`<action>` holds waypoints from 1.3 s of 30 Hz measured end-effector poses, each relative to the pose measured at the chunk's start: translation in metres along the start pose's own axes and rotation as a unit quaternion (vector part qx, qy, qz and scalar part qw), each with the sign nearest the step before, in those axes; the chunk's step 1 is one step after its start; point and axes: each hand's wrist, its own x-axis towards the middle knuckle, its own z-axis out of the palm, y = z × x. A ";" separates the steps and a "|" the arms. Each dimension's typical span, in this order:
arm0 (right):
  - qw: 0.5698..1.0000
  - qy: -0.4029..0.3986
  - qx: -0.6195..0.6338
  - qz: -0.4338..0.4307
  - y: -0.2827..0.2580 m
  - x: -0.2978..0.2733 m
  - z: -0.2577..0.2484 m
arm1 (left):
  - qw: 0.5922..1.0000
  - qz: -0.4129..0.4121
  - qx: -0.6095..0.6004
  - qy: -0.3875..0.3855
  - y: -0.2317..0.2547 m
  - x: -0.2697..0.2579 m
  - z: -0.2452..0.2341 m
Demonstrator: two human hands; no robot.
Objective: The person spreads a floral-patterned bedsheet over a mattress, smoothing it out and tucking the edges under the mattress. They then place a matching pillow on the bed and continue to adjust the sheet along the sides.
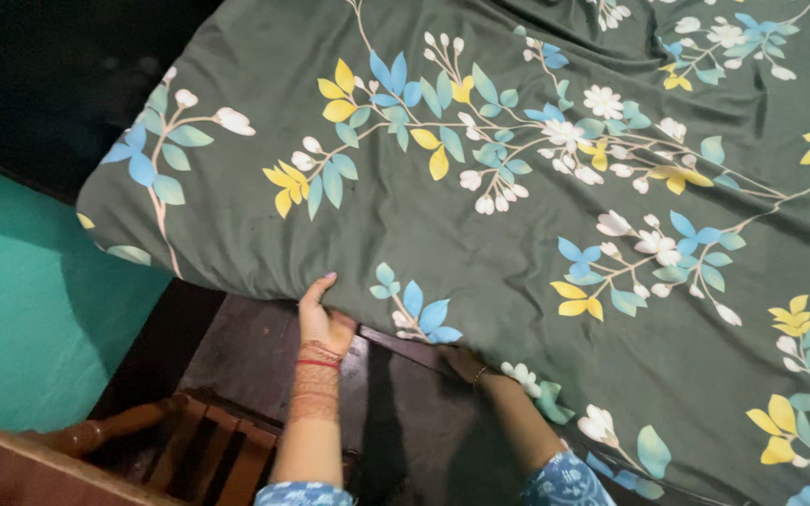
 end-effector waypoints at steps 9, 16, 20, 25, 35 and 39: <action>0.986 0.040 -0.160 0.001 0.030 0.032 0.011 | 0.496 0.432 0.696 0.288 -0.014 -0.028 0.015; 0.986 -0.010 -0.164 -0.002 0.076 -0.018 0.033 | 0.323 0.327 0.886 0.054 0.000 -0.037 0.005; 0.976 0.000 -0.218 0.005 0.107 -0.037 0.046 | 0.367 0.215 0.905 0.016 0.011 -0.042 0.018; 0.830 0.195 -0.484 -0.196 0.121 -0.063 0.060 | 0.395 0.172 0.901 0.052 -0.008 -0.047 0.034; 0.811 0.380 -0.314 -0.314 0.108 -0.198 0.014 | 0.386 0.334 0.806 -0.299 -0.183 -0.108 0.057; 0.873 0.384 -0.164 -0.251 0.108 -0.238 -0.004 | 0.310 0.291 0.837 -0.345 -0.221 -0.144 0.076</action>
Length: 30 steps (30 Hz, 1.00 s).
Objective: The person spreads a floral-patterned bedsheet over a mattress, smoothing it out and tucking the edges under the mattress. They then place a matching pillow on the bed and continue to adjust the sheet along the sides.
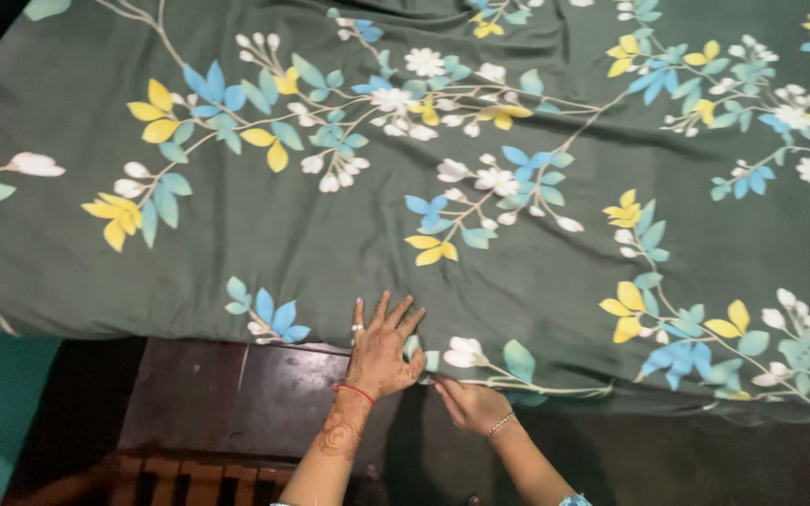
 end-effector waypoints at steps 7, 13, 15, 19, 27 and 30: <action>0.976 -0.021 -0.082 0.203 0.050 -0.027 -0.056 | 0.982 -0.079 0.063 -0.162 0.017 0.013 0.005; 0.910 -0.194 -0.099 0.353 0.075 0.001 -0.103 | 0.967 -0.152 0.109 -0.175 0.033 0.020 0.013; 0.893 -0.243 -0.098 0.365 0.075 0.011 -0.105 | 0.963 -0.173 0.114 -0.174 0.038 0.021 0.012; 0.883 -0.289 -0.071 0.362 0.080 0.019 -0.109 | 0.957 -0.200 0.119 -0.171 0.046 0.024 0.009; 0.862 -0.341 -0.054 0.372 0.082 0.024 -0.113 | 0.959 -0.209 0.117 -0.152 0.051 0.024 0.009; 0.862 -0.339 -0.059 0.371 0.082 0.028 -0.114 | 0.955 -0.222 0.118 -0.154 0.054 0.024 0.009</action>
